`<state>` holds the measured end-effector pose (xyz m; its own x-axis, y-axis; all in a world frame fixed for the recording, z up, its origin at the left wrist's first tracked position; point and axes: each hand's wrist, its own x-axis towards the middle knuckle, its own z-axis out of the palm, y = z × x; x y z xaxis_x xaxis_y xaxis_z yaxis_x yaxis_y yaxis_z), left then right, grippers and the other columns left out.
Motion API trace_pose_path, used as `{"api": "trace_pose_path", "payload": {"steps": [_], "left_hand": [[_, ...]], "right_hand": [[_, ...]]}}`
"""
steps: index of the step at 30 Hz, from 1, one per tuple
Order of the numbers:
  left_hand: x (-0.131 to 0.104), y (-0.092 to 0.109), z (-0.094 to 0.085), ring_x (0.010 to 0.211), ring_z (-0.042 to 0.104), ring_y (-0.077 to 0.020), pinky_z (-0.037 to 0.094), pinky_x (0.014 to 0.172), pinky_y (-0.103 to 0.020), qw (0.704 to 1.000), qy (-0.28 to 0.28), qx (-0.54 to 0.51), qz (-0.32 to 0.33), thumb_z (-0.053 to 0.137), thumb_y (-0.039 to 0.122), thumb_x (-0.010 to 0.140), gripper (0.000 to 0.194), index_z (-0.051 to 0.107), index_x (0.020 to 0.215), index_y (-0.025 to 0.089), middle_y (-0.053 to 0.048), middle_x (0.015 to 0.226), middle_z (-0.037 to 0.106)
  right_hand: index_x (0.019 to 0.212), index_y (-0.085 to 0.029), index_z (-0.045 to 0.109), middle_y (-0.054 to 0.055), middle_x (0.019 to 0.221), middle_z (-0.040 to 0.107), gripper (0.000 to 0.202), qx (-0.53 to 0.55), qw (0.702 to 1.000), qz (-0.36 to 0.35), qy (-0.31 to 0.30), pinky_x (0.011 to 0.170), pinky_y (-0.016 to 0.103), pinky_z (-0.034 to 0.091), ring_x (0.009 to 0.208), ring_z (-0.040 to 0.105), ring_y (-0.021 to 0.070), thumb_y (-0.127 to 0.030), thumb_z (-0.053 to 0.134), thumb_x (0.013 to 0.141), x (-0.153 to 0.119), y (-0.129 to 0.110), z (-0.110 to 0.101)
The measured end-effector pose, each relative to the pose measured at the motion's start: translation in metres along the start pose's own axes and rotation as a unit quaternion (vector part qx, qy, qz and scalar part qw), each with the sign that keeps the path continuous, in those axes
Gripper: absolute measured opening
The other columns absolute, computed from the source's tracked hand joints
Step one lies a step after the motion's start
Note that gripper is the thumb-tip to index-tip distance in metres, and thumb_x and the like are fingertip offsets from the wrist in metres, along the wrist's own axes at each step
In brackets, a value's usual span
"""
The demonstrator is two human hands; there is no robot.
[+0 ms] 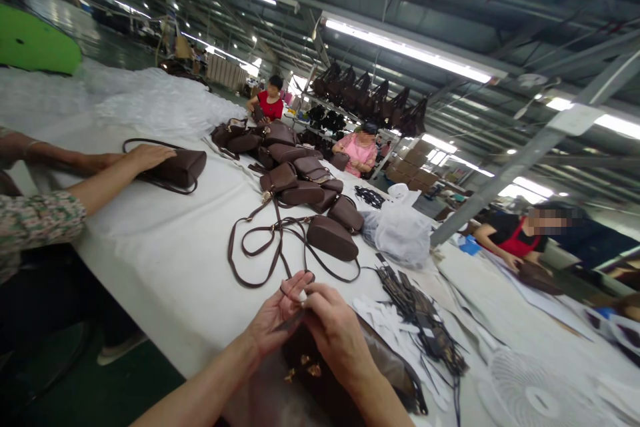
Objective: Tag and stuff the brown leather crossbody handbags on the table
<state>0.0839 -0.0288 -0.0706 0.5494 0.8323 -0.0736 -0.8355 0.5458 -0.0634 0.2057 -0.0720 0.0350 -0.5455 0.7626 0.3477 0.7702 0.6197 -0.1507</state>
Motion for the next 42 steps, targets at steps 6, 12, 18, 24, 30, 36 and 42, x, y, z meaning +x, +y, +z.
{"api": "trace_pose_path", "payload": {"steps": [6, 12, 18, 24, 30, 36, 42], "left_hand": [[-0.002, 0.008, -0.009, 0.103, 0.064, -0.0166, 0.055, 0.070, -0.020, 0.989, -0.086, 0.090, 0.079, 0.072, 0.023, 0.081, 0.031, 0.067, 0.111, 0.021, -0.006, 0.130, 0.062], [0.004, 0.023, -0.006, 0.100, 0.066, -0.0192, 0.052, 0.089, -0.027, 0.973, -0.103, 0.155, 0.138, 0.078, 0.025, 0.074, 0.035, 0.069, 0.107, 0.013, -0.009, 0.108, 0.072], [0.005, 0.031, -0.008, 0.096, 0.069, -0.0186, 0.054, 0.087, -0.028, 0.976, -0.071, 0.122, 0.167, 0.076, 0.021, 0.075, 0.018, 0.073, 0.092, 0.016, -0.008, 0.098, 0.076], [0.004, 0.039, -0.018, 0.095, 0.069, -0.0215, 0.054, 0.083, -0.029, 0.973, -0.044, 0.152, 0.166, 0.079, 0.026, 0.071, 0.022, 0.076, 0.090, 0.015, -0.009, 0.097, 0.077], [-0.005, 0.055, -0.008, 0.086, 0.068, -0.0219, 0.051, 0.075, -0.027, 0.923, -0.001, 0.338, 0.182, 0.081, 0.032, 0.068, 0.031, 0.077, 0.089, 0.010, -0.014, 0.092, 0.076], [-0.027, 0.074, 0.022, 0.072, 0.067, -0.0209, 0.053, 0.054, -0.026, 0.803, -0.049, 0.589, 0.072, 0.073, 0.013, 0.067, 0.034, 0.073, 0.100, 0.016, -0.007, 0.085, 0.073], [-0.087, 0.165, 0.026, 0.064, 0.063, -0.0155, 0.047, 0.057, -0.021, 0.672, 0.036, 0.738, 0.044, 0.068, 0.016, 0.070, 0.008, 0.073, 0.076, 0.017, -0.001, 0.066, 0.070]], "right_hand": [[0.104, -0.022, 0.061, 0.005, 0.091, 0.070, 0.023, 0.136, 0.970, 0.201, 0.031, 0.081, 0.032, 0.050, 0.091, 0.064, 0.0214, -0.022, 0.043, 0.090, 0.019, 0.001, -0.001], [0.117, -0.019, 0.057, 0.009, 0.095, 0.071, 0.035, -0.031, 0.974, 0.191, -0.117, 0.073, 0.028, 0.046, 0.088, 0.066, 0.0213, -0.013, 0.034, 0.091, 0.040, -0.005, 0.007], [0.131, -0.023, 0.052, 0.010, 0.099, 0.070, 0.054, -0.155, 0.945, 0.195, -0.212, 0.070, 0.026, 0.046, 0.091, 0.067, 0.0217, 0.000, 0.040, 0.084, 0.062, -0.024, 0.004], [0.113, -0.013, 0.064, 0.017, 0.103, 0.069, 0.035, -0.217, 0.921, 0.206, -0.249, 0.071, 0.028, 0.050, 0.095, 0.067, 0.0245, -0.004, 0.038, 0.091, 0.076, -0.050, 0.012], [0.096, -0.010, 0.068, 0.018, 0.092, 0.070, 0.024, -0.205, 0.929, 0.186, -0.246, 0.069, 0.027, 0.050, 0.090, 0.068, 0.0232, -0.002, 0.047, 0.087, 0.085, -0.050, 0.026], [0.109, -0.019, 0.062, 0.013, 0.113, 0.063, 0.028, -0.179, 0.953, 0.166, -0.179, 0.079, 0.034, 0.049, 0.102, 0.062, 0.0262, -0.019, 0.063, 0.082, 0.056, -0.018, -0.004], [0.132, -0.017, 0.045, 0.015, 0.114, 0.065, 0.057, -0.139, 0.929, 0.276, -0.204, 0.079, 0.036, 0.045, 0.102, 0.063, 0.0281, -0.019, 0.065, 0.078, 0.000, 0.004, -0.029]]}}
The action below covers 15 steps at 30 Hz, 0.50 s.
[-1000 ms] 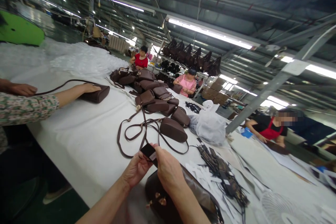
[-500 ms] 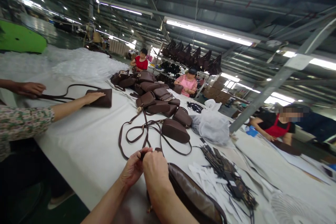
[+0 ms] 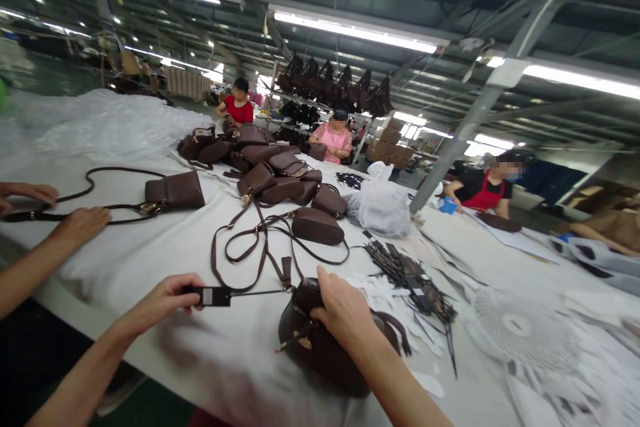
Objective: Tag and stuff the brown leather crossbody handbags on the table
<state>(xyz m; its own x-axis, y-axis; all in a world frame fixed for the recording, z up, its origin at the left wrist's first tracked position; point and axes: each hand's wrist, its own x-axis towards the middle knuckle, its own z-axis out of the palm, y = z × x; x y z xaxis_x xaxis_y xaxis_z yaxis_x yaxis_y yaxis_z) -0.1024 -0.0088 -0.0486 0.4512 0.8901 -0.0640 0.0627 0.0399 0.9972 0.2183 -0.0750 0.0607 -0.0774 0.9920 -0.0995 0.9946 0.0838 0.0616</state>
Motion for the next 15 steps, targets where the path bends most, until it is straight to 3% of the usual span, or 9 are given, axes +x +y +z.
{"api": "trace_pose_path", "payload": {"steps": [1, 3, 6, 9, 11, 13, 15], "left_hand": [[-0.007, 0.000, -0.009, 0.064, 0.063, -0.0163, 0.048, 0.060, -0.022, 0.999, -0.038, 0.021, -0.027, 0.068, 0.017, 0.069, 0.007, 0.074, 0.073, 0.018, -0.001, 0.065, 0.070], [-0.014, 0.001, -0.010, 0.083, 0.067, -0.0225, 0.050, 0.073, -0.027, 0.991, -0.100, 0.058, -0.062, 0.072, 0.021, 0.067, 0.020, 0.076, 0.086, 0.020, -0.004, 0.085, 0.075], [-0.002, 0.001, 0.027, 0.101, 0.064, -0.0272, 0.049, 0.078, -0.030, 0.992, -0.090, 0.062, -0.069, 0.072, 0.036, 0.074, 0.033, 0.074, 0.102, 0.019, -0.010, 0.108, 0.073], [0.036, 0.004, 0.076, 0.096, 0.066, -0.0249, 0.049, 0.076, -0.031, 0.987, -0.071, -0.106, -0.099, 0.060, 0.049, 0.084, 0.040, 0.070, 0.101, 0.014, -0.014, 0.101, 0.073], [0.071, 0.015, 0.098, 0.083, 0.069, -0.0213, 0.050, 0.074, -0.030, 0.951, -0.111, -0.251, -0.144, 0.056, 0.048, 0.088, 0.039, 0.067, 0.093, 0.012, -0.013, 0.089, 0.074], [0.105, 0.038, 0.109, 0.070, 0.068, -0.0166, 0.050, 0.070, -0.026, 0.931, -0.138, -0.302, -0.151, 0.055, 0.038, 0.090, 0.031, 0.065, 0.081, 0.010, -0.011, 0.076, 0.072], [0.130, 0.073, 0.114, 0.066, 0.067, -0.0144, 0.050, 0.067, -0.023, 0.932, -0.156, -0.300, -0.130, 0.056, 0.030, 0.090, 0.024, 0.065, 0.082, 0.010, -0.010, 0.075, 0.072]], "right_hand": [[0.128, -0.016, 0.048, 0.014, 0.113, 0.066, 0.052, 0.013, 1.000, -0.002, -0.010, 0.078, 0.035, 0.044, 0.102, 0.063, 0.0279, -0.019, 0.065, 0.079, -0.003, 0.003, 0.001], [0.119, -0.016, 0.054, 0.013, 0.111, 0.067, 0.043, 0.025, 0.999, -0.023, -0.010, 0.078, 0.034, 0.043, 0.102, 0.062, 0.0283, -0.021, 0.067, 0.079, -0.007, 0.005, 0.003], [0.109, -0.018, 0.058, 0.010, 0.105, 0.068, 0.033, 0.022, 0.999, -0.039, 0.004, 0.072, 0.032, 0.042, 0.095, 0.064, 0.0269, -0.022, 0.069, 0.078, -0.013, 0.002, 0.001], [0.103, -0.019, 0.059, 0.008, 0.101, 0.069, 0.027, 0.006, 0.999, -0.046, 0.020, 0.068, 0.030, 0.041, 0.089, 0.065, 0.0249, -0.021, 0.070, 0.078, -0.022, -0.004, -0.001], [0.099, -0.018, 0.060, 0.008, 0.099, 0.069, 0.024, -0.004, 0.998, -0.053, 0.031, 0.068, 0.030, 0.041, 0.089, 0.065, 0.0246, -0.020, 0.071, 0.078, -0.029, -0.007, 0.000], [0.098, -0.018, 0.061, 0.008, 0.099, 0.069, 0.024, -0.007, 0.997, -0.057, 0.043, 0.069, 0.031, 0.043, 0.090, 0.065, 0.0255, -0.020, 0.072, 0.077, -0.033, -0.007, 0.003], [0.100, -0.017, 0.061, 0.008, 0.100, 0.069, 0.026, -0.004, 0.997, -0.046, 0.057, 0.070, 0.032, 0.045, 0.090, 0.065, 0.0264, -0.019, 0.073, 0.077, -0.034, -0.007, 0.006]]}}
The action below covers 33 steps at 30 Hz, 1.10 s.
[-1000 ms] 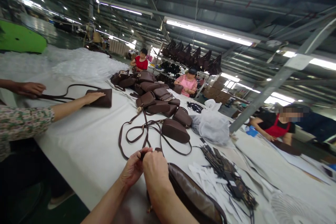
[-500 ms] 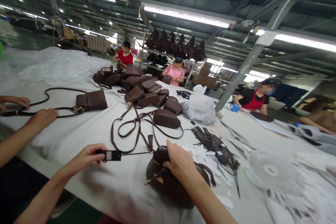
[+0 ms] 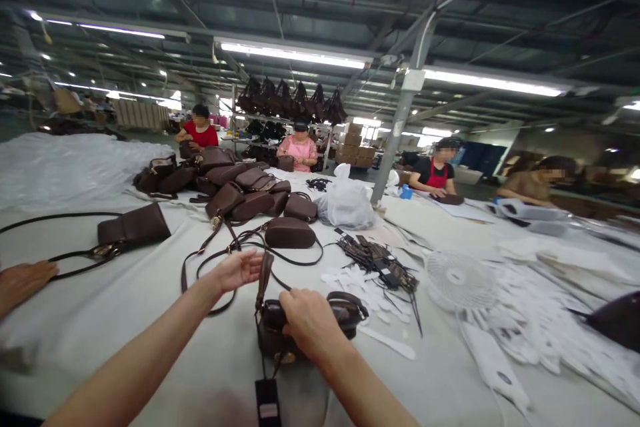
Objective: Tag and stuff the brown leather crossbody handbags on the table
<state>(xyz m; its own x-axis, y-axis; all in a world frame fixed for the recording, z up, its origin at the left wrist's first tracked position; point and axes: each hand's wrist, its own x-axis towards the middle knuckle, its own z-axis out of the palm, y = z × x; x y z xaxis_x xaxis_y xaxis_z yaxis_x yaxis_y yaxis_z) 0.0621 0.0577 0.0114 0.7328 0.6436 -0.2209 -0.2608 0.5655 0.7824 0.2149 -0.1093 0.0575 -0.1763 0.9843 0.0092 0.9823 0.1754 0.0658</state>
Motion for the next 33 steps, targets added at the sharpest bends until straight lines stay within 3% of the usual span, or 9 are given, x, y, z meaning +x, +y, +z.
{"api": "trace_pose_path", "payload": {"steps": [7, 11, 14, 16, 18, 22, 26, 29, 33], "left_hand": [[-0.011, 0.078, 0.091, 0.061, 0.065, -0.0148, 0.047, 0.059, -0.024, 0.967, -0.162, 0.176, 0.090, 0.074, 0.022, 0.076, 0.021, 0.061, 0.089, 0.013, -0.014, 0.089, 0.074], [-0.028, 0.090, 0.121, 0.057, 0.061, -0.0128, 0.044, 0.056, -0.024, 0.916, -0.211, 0.319, 0.123, 0.075, 0.023, 0.073, 0.024, 0.058, 0.087, 0.015, -0.010, 0.083, 0.073], [-0.033, 0.092, 0.133, 0.059, 0.058, -0.0134, 0.044, 0.055, -0.024, 0.884, -0.235, 0.377, 0.143, 0.074, 0.021, 0.070, 0.025, 0.057, 0.087, 0.016, -0.005, 0.078, 0.069], [-0.034, 0.089, 0.139, 0.057, 0.054, -0.0130, 0.042, 0.053, -0.025, 0.863, -0.247, 0.407, 0.171, 0.073, 0.019, 0.068, 0.025, 0.057, 0.087, 0.018, -0.001, 0.073, 0.064], [-0.035, 0.085, 0.141, 0.055, 0.049, -0.0122, 0.039, 0.053, -0.024, 0.831, -0.206, 0.455, 0.245, 0.070, 0.014, 0.066, 0.022, 0.056, 0.082, 0.019, 0.002, 0.068, 0.057], [-0.036, 0.085, 0.133, 0.065, 0.048, -0.0155, 0.036, 0.060, -0.025, 0.742, 0.051, 0.512, 0.430, 0.062, 0.005, 0.063, 0.021, 0.055, 0.074, 0.022, 0.003, 0.067, 0.049], [-0.028, 0.095, 0.112, 0.062, 0.052, -0.0157, 0.037, 0.059, -0.024, 0.837, 0.102, 0.381, 0.380, 0.060, 0.010, 0.063, 0.014, 0.057, 0.071, 0.020, 0.002, 0.060, 0.052], [-0.019, 0.099, 0.098, 0.045, 0.048, -0.0122, 0.039, 0.051, -0.024, 0.889, 0.066, 0.329, 0.311, 0.060, 0.017, 0.064, 0.005, 0.055, 0.067, 0.017, 0.005, 0.048, 0.049], [-0.016, 0.103, 0.075, 0.030, 0.023, -0.0033, 0.030, 0.038, -0.019, 0.928, 0.060, 0.249, 0.269, 0.058, 0.014, 0.061, 0.014, 0.054, 0.074, 0.017, 0.013, 0.042, 0.032]], "right_hand": [[0.096, -0.018, 0.062, 0.007, 0.097, 0.068, 0.026, 0.092, 0.992, -0.011, 0.080, 0.071, 0.029, 0.047, 0.087, 0.065, 0.0230, -0.027, 0.075, 0.074, 0.002, 0.011, 0.008], [0.091, -0.019, 0.057, 0.007, 0.092, 0.064, 0.016, 0.182, 0.922, 0.058, 0.337, 0.075, 0.032, 0.050, 0.086, 0.062, 0.0211, -0.031, 0.063, 0.083, -0.009, 0.038, -0.013], [0.124, -0.016, 0.049, 0.018, 0.134, 0.049, 0.048, 0.123, 0.867, 0.027, 0.482, 0.101, 0.049, 0.040, 0.128, 0.044, 0.0317, -0.023, 0.064, 0.079, -0.008, 0.061, -0.049], [0.139, -0.018, 0.037, 0.017, 0.148, 0.037, 0.073, 0.092, 0.885, -0.059, 0.452, 0.110, 0.056, 0.027, 0.140, 0.028, 0.0333, -0.014, 0.065, 0.072, 0.001, 0.068, -0.075], [0.140, -0.019, 0.039, 0.015, 0.133, 0.055, 0.076, 0.136, 0.921, -0.111, 0.347, 0.105, 0.054, 0.035, 0.128, 0.047, 0.0314, -0.008, 0.063, 0.069, 0.013, 0.069, -0.097], [0.095, -0.017, 0.062, -0.005, 0.056, 0.058, 0.020, 0.383, 0.918, -0.085, 0.059, 0.061, 0.031, 0.052, 0.053, 0.059, 0.0154, -0.022, 0.059, 0.076, 0.025, 0.076, -0.121], [0.074, -0.020, 0.056, -0.011, 0.047, 0.039, 0.021, 0.425, 0.901, -0.064, 0.057, 0.055, 0.024, 0.045, 0.041, 0.039, 0.0081, -0.038, 0.052, 0.084, 0.012, 0.112, -0.140], [0.075, -0.020, 0.061, -0.004, 0.058, 0.054, 0.015, 0.188, 0.963, 0.048, 0.189, 0.059, 0.024, 0.038, 0.054, 0.050, 0.0109, -0.028, 0.054, 0.086, -0.004, 0.150, -0.155], [0.094, -0.019, 0.065, 0.009, 0.076, 0.067, 0.018, -0.004, 0.922, 0.246, 0.300, 0.062, 0.031, 0.032, 0.073, 0.063, 0.0209, -0.016, 0.048, 0.090, -0.044, 0.201, -0.166]]}}
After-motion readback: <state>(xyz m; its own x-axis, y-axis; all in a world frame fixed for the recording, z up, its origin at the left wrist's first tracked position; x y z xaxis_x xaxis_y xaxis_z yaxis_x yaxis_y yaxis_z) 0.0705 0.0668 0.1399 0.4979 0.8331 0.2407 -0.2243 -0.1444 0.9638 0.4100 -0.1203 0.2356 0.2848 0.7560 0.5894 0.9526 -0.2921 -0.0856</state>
